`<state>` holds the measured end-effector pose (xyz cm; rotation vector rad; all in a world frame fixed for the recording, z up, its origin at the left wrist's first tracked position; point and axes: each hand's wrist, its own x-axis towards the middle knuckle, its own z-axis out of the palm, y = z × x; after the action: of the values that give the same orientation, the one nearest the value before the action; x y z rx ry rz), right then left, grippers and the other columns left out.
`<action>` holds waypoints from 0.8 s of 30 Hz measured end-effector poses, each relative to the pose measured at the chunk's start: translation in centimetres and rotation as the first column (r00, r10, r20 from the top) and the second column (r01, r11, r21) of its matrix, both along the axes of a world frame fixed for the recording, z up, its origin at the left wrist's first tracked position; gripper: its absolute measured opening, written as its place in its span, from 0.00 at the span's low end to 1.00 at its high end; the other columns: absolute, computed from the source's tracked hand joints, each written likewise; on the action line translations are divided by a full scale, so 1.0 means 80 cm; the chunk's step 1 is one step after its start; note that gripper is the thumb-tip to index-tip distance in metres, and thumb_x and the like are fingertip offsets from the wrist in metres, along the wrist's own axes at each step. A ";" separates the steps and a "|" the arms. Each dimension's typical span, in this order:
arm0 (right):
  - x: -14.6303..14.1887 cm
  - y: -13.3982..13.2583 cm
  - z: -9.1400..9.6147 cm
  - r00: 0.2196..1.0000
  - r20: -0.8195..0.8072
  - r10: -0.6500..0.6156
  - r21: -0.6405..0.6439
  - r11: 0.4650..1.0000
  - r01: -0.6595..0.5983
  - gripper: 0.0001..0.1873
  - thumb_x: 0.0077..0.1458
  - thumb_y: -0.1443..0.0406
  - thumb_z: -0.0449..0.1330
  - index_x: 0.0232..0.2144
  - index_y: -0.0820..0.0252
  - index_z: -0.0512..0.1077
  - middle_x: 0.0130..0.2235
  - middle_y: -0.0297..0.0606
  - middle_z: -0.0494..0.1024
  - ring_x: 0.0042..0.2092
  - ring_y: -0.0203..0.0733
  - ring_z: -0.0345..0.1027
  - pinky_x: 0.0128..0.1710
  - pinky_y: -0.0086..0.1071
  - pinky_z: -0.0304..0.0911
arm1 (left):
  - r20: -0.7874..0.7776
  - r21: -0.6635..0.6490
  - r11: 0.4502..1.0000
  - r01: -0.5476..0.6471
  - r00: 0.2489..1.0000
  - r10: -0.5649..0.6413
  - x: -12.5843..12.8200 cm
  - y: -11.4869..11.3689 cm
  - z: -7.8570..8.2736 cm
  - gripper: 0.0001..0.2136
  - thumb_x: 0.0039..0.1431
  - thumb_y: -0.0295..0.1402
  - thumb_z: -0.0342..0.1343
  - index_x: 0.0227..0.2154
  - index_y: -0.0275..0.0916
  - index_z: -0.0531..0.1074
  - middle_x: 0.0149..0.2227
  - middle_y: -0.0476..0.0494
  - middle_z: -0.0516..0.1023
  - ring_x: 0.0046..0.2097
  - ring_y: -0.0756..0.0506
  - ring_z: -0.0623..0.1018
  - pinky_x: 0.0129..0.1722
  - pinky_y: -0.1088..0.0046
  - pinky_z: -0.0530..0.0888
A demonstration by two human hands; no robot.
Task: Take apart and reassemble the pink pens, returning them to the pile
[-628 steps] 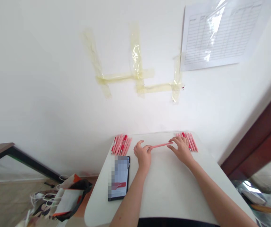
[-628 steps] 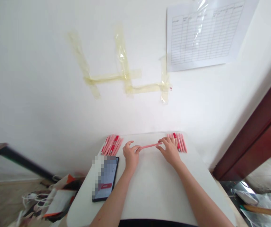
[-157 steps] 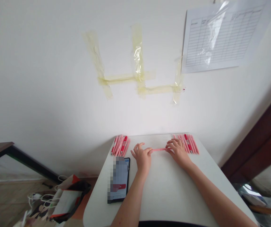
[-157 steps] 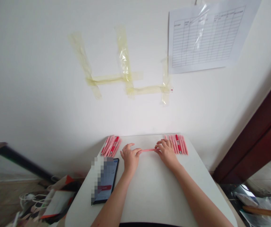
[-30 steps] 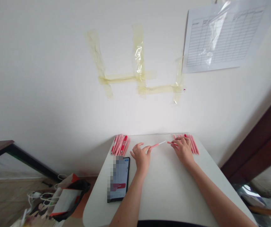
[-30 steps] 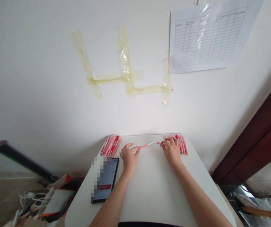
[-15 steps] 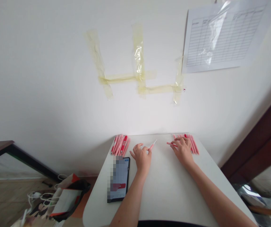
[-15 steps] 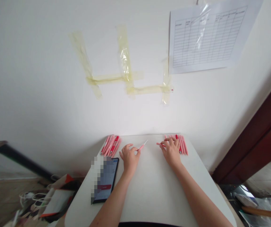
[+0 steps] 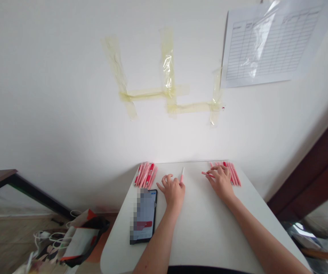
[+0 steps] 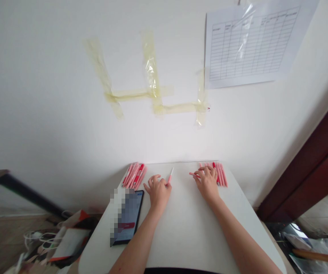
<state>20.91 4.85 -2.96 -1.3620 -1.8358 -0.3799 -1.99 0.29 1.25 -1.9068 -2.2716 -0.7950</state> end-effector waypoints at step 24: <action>-0.002 -0.003 0.003 1.000 0.020 -0.003 -0.013 1.000 0.004 0.10 0.64 0.58 0.59 0.40 0.55 0.79 0.46 0.45 0.75 0.54 0.57 0.59 0.57 0.56 0.59 | 0.027 -0.024 1.000 -0.013 1.000 0.014 0.000 -0.003 0.003 0.09 0.58 0.37 0.56 0.35 0.41 0.79 0.55 0.37 0.72 0.60 0.33 0.66 0.63 0.29 0.54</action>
<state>20.76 4.59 -2.69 -1.3749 -1.8550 -0.3851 -1.99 0.08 1.46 -1.8998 -2.3174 -0.8002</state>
